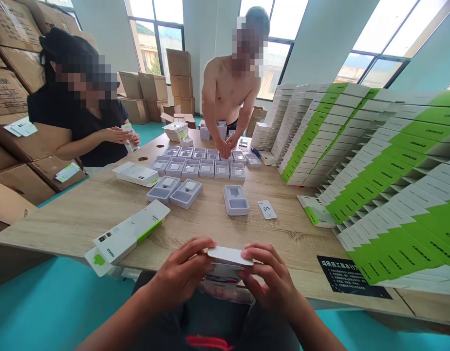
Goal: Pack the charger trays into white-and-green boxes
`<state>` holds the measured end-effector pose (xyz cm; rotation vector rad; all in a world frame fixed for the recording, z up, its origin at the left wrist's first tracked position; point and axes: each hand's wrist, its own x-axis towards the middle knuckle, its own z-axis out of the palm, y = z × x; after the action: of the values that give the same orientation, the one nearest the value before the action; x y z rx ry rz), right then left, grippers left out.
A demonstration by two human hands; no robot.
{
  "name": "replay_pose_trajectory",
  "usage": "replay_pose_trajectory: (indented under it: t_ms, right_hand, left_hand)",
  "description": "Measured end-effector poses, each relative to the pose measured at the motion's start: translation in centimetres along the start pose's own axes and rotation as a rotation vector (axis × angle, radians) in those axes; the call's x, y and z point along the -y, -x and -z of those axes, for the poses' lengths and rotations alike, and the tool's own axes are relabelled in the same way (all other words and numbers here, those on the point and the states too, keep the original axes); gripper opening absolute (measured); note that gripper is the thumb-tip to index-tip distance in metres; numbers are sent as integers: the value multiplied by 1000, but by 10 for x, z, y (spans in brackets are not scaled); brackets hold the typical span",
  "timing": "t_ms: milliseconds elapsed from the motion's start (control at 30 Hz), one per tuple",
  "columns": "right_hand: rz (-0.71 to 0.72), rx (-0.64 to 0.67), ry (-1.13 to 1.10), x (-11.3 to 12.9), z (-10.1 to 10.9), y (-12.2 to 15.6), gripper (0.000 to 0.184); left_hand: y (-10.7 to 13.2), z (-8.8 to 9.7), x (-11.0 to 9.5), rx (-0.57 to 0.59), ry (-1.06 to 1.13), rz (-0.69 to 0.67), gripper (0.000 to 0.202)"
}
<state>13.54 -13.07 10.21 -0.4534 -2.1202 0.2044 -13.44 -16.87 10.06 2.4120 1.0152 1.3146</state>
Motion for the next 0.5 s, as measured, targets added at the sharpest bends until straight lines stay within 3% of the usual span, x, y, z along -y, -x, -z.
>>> replay_pose_trajectory:
  t_ms: [100,200,267,333,433,500]
  right_hand:
    - [15,21,19,5,3,-4,35]
    - [-59,121,50,14,9,-13,16]
    - [-139,146,24,21,11,-21,9]
    - [-205,141,7,25,10,-28,15]
    - [-169,90,22,22,1,-30,16]
    - [-121,40,14,14,-7,-26,18]
  left_hand:
    - [-2,-3,0,-63,8,-114,22]
    - [-2,1,-3,-70,-12,-140,14]
    - [-3,4,-11,-10,-29,-48,9]
    - [-5,6,-21,9,-44,86,10]
    - [-5,2,-29,-76,-84,213,4]
    - [-3,-3,-24,-146,-118,179,19]
